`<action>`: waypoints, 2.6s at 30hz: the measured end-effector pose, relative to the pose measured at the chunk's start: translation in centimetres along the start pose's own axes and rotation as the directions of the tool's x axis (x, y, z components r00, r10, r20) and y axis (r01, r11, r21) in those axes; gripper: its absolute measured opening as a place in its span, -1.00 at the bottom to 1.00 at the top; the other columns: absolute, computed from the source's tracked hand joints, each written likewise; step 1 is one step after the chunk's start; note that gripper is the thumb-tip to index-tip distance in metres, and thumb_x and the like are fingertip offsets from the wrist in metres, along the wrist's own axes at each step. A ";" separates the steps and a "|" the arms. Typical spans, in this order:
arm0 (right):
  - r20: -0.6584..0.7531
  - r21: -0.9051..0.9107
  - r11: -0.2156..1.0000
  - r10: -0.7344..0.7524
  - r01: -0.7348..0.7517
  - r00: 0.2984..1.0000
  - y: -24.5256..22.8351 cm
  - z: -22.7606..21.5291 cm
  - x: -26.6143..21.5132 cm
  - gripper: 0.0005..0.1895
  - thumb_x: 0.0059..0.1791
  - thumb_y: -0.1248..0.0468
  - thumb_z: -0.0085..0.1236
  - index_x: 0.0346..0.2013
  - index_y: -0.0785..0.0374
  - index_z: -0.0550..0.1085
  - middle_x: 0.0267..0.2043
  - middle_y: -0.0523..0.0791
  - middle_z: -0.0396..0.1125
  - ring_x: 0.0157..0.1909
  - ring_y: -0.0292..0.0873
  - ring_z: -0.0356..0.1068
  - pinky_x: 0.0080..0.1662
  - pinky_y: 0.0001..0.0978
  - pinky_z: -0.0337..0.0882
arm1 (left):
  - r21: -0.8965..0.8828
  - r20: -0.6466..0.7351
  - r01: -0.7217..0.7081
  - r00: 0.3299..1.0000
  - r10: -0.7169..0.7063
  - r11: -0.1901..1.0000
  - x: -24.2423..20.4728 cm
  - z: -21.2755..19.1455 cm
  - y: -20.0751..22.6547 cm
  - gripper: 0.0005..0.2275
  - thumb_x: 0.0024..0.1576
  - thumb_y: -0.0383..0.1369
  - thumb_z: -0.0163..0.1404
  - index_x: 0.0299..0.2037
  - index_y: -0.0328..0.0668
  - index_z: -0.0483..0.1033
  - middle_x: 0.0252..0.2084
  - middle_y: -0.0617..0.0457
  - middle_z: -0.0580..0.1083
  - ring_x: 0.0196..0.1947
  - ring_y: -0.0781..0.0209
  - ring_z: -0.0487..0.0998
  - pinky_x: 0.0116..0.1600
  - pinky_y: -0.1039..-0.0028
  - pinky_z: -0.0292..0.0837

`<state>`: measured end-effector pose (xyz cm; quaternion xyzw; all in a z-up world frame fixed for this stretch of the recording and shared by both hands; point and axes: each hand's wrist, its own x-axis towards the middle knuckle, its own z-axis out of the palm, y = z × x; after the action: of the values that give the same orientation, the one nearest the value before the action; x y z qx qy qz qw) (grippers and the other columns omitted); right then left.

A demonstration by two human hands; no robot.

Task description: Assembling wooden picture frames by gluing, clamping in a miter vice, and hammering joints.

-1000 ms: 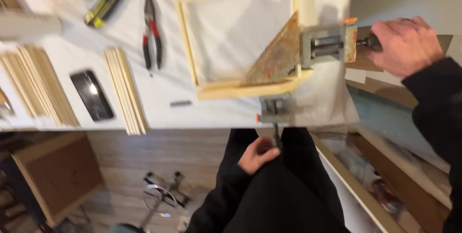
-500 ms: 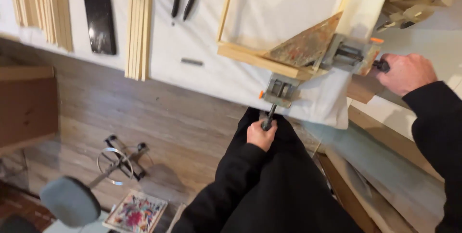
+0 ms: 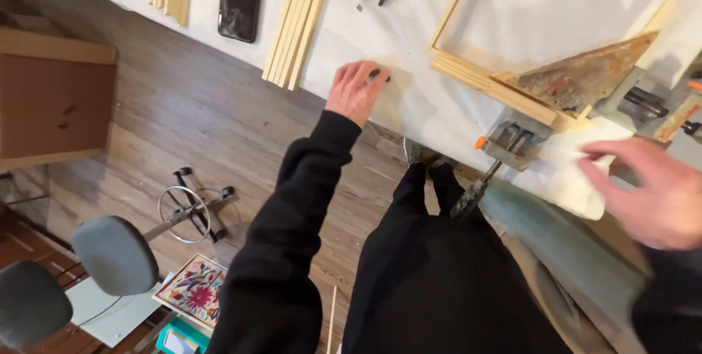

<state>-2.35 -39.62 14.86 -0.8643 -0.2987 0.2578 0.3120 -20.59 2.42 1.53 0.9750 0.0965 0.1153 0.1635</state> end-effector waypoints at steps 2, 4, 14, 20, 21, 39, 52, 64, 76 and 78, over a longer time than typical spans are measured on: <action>0.027 -0.040 0.994 -0.106 0.107 0.994 -8.0 1.4 2.5 -0.76 -0.01 0.24 0.30 -0.05 0.15 0.58 -0.08 -0.10 0.50 -0.08 -0.20 0.50 -0.01 -0.40 0.47 | 0.081 0.140 -0.083 0.988 0.071 0.993 -0.1 0.3 -1.1 -0.70 0.12 -0.58 0.13 0.06 -0.15 0.57 0.02 0.05 0.45 0.10 0.08 0.52 0.25 0.22 0.44; 0.028 0.025 0.989 -0.145 0.144 0.989 -10.1 4.3 3.7 -0.72 -0.02 0.23 0.30 -0.02 0.16 0.57 -0.06 -0.11 0.48 -0.07 -0.19 0.50 -0.01 -0.38 0.48 | -0.006 0.100 -0.055 0.993 0.055 0.998 0.6 -2.0 0.0 -0.79 0.17 -0.56 0.14 -0.01 -0.18 0.58 -0.03 0.05 0.48 -0.02 0.11 0.56 0.12 0.28 0.49; 0.063 0.204 0.930 -0.325 0.307 0.944 -16.4 8.6 6.2 -0.61 -0.08 0.30 0.34 0.06 0.14 0.57 -0.03 -0.15 0.46 -0.15 -0.20 0.50 -0.11 -0.42 0.50 | -0.735 0.670 0.671 0.741 0.048 -0.092 -1.0 -8.4 6.9 -0.89 0.20 -0.47 0.12 -0.14 -0.35 0.60 -0.25 0.06 0.53 -0.37 0.34 0.57 -0.25 0.53 0.54; 0.029 0.254 0.920 -0.315 0.297 0.949 -15.8 9.5 4.6 -0.70 -0.09 0.35 0.33 -0.05 0.17 0.61 -0.11 -0.18 0.47 -0.17 -0.23 0.50 -0.12 -0.42 0.50 | -0.725 0.668 0.688 0.711 0.220 -0.020 0.4 -10.0 7.7 -0.87 0.20 -0.46 0.18 -0.15 -0.41 0.59 -0.25 0.03 0.52 -0.37 0.34 0.52 -0.29 0.50 0.49; 0.014 0.247 0.926 -0.299 0.286 0.954 -15.8 9.5 4.5 -0.70 -0.09 0.35 0.33 -0.05 0.17 0.61 -0.11 -0.18 0.47 -0.17 -0.23 0.50 -0.12 -0.42 0.50 | -0.723 0.668 0.691 0.704 0.242 -0.015 0.2 -10.4 7.5 -0.87 0.20 -0.46 0.18 -0.15 -0.41 0.59 -0.25 0.03 0.52 -0.37 0.34 0.52 -0.29 0.50 0.49; -0.068 0.712 0.697 -0.051 0.085 0.996 -11.3 9.9 -2.0 -0.75 -0.09 0.47 0.35 -0.13 0.24 0.63 -0.14 -0.12 0.49 -0.19 -0.24 0.49 -0.17 -0.44 0.49 | -0.546 0.799 0.837 0.511 0.318 0.027 0.2 -8.5 12.5 -0.94 0.21 -0.49 0.13 -0.19 -0.36 0.59 -0.27 0.09 0.47 -0.43 0.35 0.48 -0.34 0.54 0.39; -0.102 0.925 0.374 0.072 0.068 0.992 -9.1 12.7 -2.7 -0.86 -0.05 0.52 0.27 -0.23 0.34 0.55 -0.16 -0.07 0.46 -0.18 -0.21 0.48 -0.15 -0.40 0.51 | -0.629 0.705 0.763 0.641 0.302 -0.151 -0.2 -8.4 11.2 -0.92 0.20 -0.53 0.14 -0.14 -0.35 0.62 -0.16 0.01 0.53 -0.33 0.29 0.54 -0.24 0.50 0.50; 0.348 0.923 -0.298 0.385 -0.242 0.855 -8.9 9.0 -3.2 -0.87 0.12 0.25 0.01 -0.17 0.24 0.44 -0.25 -0.18 0.29 -0.26 -0.30 0.24 -0.30 -0.53 0.27 | -0.118 0.062 -0.049 0.996 0.057 0.992 2.1 0.3 2.0 -0.78 0.12 -0.43 0.23 -0.04 -0.10 0.61 -0.08 0.02 0.54 -0.01 0.04 0.53 0.10 0.27 0.36; 0.381 0.922 -0.214 0.358 -0.322 0.852 -5.0 3.5 -4.6 -0.79 0.13 0.29 -0.02 -0.39 0.27 0.35 -0.46 -0.19 0.20 -0.52 -0.33 0.11 -0.46 -0.53 0.12 | -0.622 -0.063 -0.119 0.993 0.102 0.774 5.3 -10.7 27.6 -0.78 0.07 -0.50 0.26 -0.09 -0.13 0.61 -0.13 0.08 0.55 -0.11 0.07 0.60 0.02 0.31 0.54; 0.391 0.918 -0.221 0.376 -0.328 0.840 -4.5 2.2 -4.9 -0.78 0.12 0.28 -0.03 -0.41 0.27 0.34 -0.48 -0.20 0.19 -0.54 -0.34 0.10 -0.49 -0.53 0.10 | -0.620 -0.078 -0.153 0.988 0.133 0.770 5.9 -10.4 29.4 -0.76 0.07 -0.52 0.26 -0.07 -0.15 0.60 -0.13 0.09 0.55 -0.11 0.08 0.60 0.01 0.31 0.53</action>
<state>-8.70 -39.31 17.78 -0.4005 0.2507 0.4522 0.7565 -13.18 -20.41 22.23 0.8686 -0.0192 0.1673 0.4660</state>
